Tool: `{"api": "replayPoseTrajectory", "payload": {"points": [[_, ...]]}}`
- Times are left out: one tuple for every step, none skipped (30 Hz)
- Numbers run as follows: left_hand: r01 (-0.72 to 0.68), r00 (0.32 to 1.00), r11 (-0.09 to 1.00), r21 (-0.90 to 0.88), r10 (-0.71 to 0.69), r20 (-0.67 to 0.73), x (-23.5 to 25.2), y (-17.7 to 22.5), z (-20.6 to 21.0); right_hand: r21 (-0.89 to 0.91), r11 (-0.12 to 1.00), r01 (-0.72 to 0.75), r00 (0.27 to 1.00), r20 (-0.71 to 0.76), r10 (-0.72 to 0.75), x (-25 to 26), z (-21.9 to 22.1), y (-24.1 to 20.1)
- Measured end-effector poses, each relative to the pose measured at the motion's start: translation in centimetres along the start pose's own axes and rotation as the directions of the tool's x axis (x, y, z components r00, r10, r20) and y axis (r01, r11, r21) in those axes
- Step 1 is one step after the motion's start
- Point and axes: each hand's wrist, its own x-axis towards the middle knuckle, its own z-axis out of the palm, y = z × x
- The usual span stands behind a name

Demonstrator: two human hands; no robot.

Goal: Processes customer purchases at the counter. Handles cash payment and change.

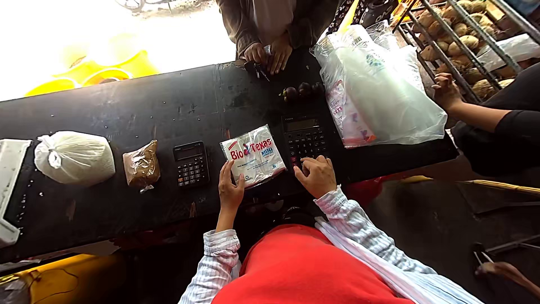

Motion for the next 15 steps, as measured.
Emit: {"api": "replayPoseTrajectory", "payload": {"points": [[-0.003,1.000,1.000,-0.002,0.003,-0.003,0.0,0.0,0.0,0.002,1.000,-0.003,1.000,0.031,0.003,-0.7,0.1,-0.3],[-0.005,1.000,1.000,-0.005,0.005,-0.002,-0.1,0.0,-0.1,0.003,1.000,-0.021,0.994,0.111,0.020,-1.2,0.2,-0.6],[-0.012,1.000,1.000,-0.005,0.012,-0.004,-0.1,0.0,-0.1,0.000,0.999,-0.035,0.983,0.181,0.034,-1.4,0.1,-0.7],[-0.022,1.000,1.000,-0.006,0.022,-0.006,0.0,0.1,-0.1,0.003,0.999,-0.046,0.976,0.211,0.044,-1.6,-0.2,-0.6],[-0.030,1.000,1.000,-0.010,0.030,-0.008,0.1,0.1,0.0,0.018,0.998,-0.052,0.981,0.190,0.048,-1.7,-0.6,-0.3],[-0.027,1.000,1.000,-0.013,0.027,-0.007,0.1,0.1,-0.1,0.037,0.998,-0.050,0.991,0.123,0.045,-1.8,-1.2,0.2],[-0.020,1.000,1.000,-0.019,0.020,-0.004,0.1,0.1,-0.1,0.049,0.998,-0.036,0.999,0.018,0.035,-1.9,-1.5,0.9],[-0.014,1.000,1.000,-0.024,0.014,-0.003,0.1,0.0,-0.2,0.051,0.999,-0.018,0.995,-0.099,0.023,-1.9,-1.6,1.8],[-0.011,1.000,1.000,-0.027,0.011,-0.005,0.2,-0.1,-0.1,0.049,0.999,-0.009,0.982,-0.186,0.018,-1.7,-1.8,2.7],[-0.007,1.000,1.000,-0.029,0.007,-0.005,0.3,-0.1,-0.1,0.045,0.999,-0.006,0.972,-0.234,0.017,-1.5,-2.0,3.6],[-0.004,1.000,1.000,-0.026,0.004,-0.006,0.4,-0.1,-0.1,0.037,0.999,-0.009,0.969,-0.245,0.018,-1.3,-2.0,4.3],[0.000,1.000,1.000,-0.023,-0.001,-0.003,0.4,-0.1,-0.1,0.023,1.000,-0.019,0.975,-0.223,0.023,-1.2,-2.0,4.8],[0.005,1.000,1.000,-0.022,-0.005,0.000,0.4,-0.1,-0.1,0.007,0.999,-0.043,0.987,-0.154,0.043,-1.2,-2.0,5.0],[0.011,1.000,1.000,-0.029,-0.011,0.000,0.4,0.0,-0.1,-0.006,0.997,-0.082,0.996,-0.033,0.082,-1.0,-2.2,4.9],[0.022,1.000,0.999,-0.046,-0.022,0.000,0.4,0.1,-0.2,-0.026,0.993,-0.113,0.991,0.074,0.115,-0.9,-2.5,4.7]]}}
